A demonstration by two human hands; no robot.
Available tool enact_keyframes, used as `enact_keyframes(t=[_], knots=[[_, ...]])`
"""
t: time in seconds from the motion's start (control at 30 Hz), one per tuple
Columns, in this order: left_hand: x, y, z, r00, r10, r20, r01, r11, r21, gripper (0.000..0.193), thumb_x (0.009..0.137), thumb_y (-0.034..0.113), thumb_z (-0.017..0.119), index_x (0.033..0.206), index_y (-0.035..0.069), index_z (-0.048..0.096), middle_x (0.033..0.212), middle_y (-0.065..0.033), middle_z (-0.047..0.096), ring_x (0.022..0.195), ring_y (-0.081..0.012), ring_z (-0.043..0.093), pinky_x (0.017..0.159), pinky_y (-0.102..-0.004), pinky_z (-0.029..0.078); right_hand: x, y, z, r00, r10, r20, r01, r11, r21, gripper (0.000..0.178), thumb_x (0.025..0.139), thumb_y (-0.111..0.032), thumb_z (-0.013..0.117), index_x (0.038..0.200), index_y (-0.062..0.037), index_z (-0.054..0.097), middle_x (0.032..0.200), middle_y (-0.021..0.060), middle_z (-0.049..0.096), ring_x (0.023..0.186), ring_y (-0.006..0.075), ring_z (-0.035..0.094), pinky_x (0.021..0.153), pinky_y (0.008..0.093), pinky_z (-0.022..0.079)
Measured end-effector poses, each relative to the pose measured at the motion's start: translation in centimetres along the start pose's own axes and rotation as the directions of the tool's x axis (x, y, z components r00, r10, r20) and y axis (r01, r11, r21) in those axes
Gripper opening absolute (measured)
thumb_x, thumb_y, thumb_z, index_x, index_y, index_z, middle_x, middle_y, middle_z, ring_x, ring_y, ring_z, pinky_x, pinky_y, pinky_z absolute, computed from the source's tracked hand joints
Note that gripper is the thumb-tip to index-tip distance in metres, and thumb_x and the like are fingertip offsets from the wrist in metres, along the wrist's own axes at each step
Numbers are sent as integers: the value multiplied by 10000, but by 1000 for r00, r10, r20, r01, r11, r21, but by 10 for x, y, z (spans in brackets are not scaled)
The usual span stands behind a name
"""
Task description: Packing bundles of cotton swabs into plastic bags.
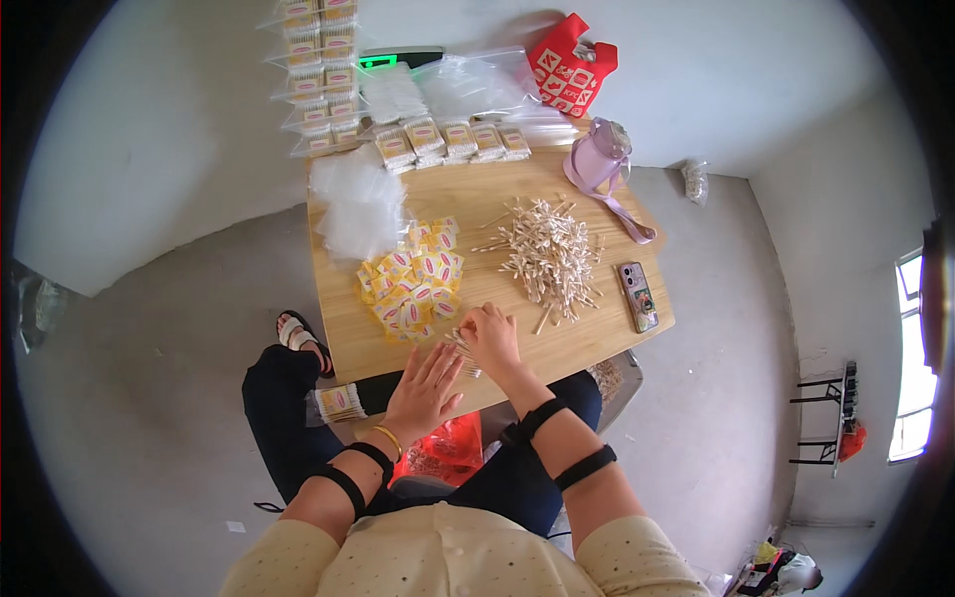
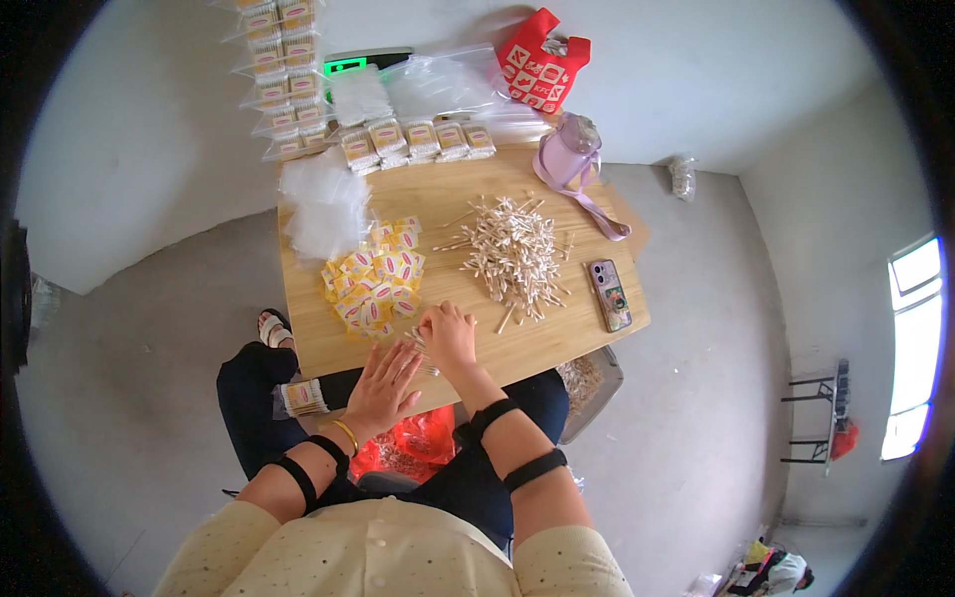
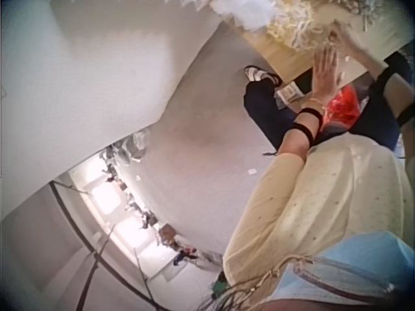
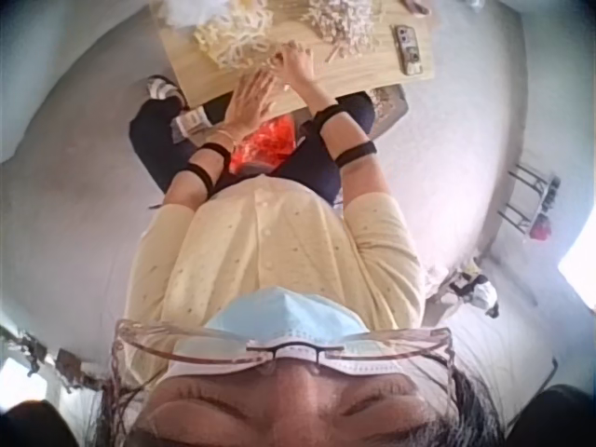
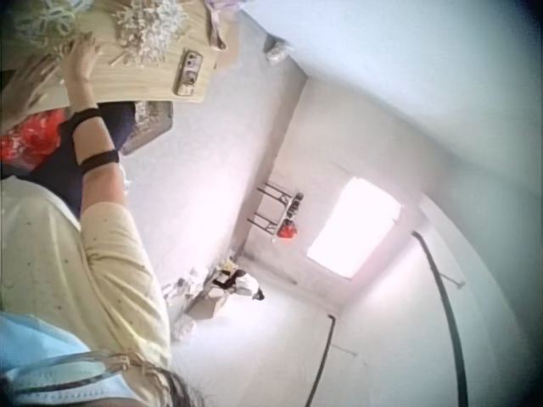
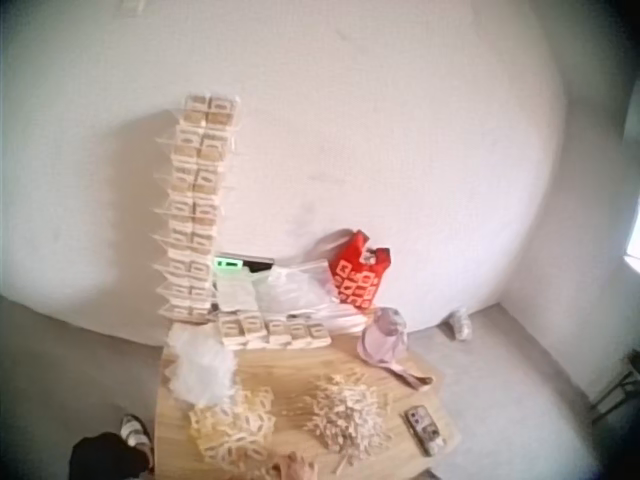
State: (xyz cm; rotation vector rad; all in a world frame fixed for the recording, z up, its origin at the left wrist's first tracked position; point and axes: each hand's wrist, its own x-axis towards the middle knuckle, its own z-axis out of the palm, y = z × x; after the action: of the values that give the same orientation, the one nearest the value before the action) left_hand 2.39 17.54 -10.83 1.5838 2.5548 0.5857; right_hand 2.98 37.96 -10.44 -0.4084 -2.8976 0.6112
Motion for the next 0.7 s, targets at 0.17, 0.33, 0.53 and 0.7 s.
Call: enact_keyframes(t=[0.17, 0.33, 0.53, 0.7], knots=[[-2, -1, -4, 999, 4, -35, -6, 999, -40, 696, 986, 396, 548, 1554, 66, 318, 1627, -156, 280, 1527, -314, 237, 1240, -557, 138, -40, 13, -2, 981, 138, -133, -104, 966, 236, 117, 835, -98, 667, 950, -117, 674, 983, 110, 613, 999, 337, 580, 855, 455, 443], [8, -6, -7, 998, 19, -53, -26, 988, -151, 720, 985, 414, 550, 1557, 50, 308, 1618, -162, 292, 1529, -340, 218, 1237, -564, 127, -77, 35, -16, 961, 219, -168, -161, 939, 304, 317, 813, -17, 631, 1118, -101, 661, 1062, 146, 579, 1055, 363, 560, 949, 455, 453], [37, -14, 2, 1000, -9, -16, 11, 997, 81, 749, 995, 463, 501, 1557, 15, 291, 1636, -147, 269, 1540, -300, 202, 1245, -552, 71, -41, 17, -32, 988, -51, -143, 64, 994, 86, 420, 805, 21, 623, 1195, -133, 660, 1205, 113, 575, 1193, 321, 525, 1008, 457, 427], [40, -10, 6, 999, -21, 36, 17, 994, 106, 755, 1003, 493, 457, 1559, 10, 290, 1644, -133, 261, 1547, -273, 181, 1247, -544, 53, -24, 43, -39, 983, -180, -38, 183, 980, 84, 317, 824, -32, 642, 1109, -159, 698, 1119, 68, 611, 1114, 303, 556, 952, 436, 448]])
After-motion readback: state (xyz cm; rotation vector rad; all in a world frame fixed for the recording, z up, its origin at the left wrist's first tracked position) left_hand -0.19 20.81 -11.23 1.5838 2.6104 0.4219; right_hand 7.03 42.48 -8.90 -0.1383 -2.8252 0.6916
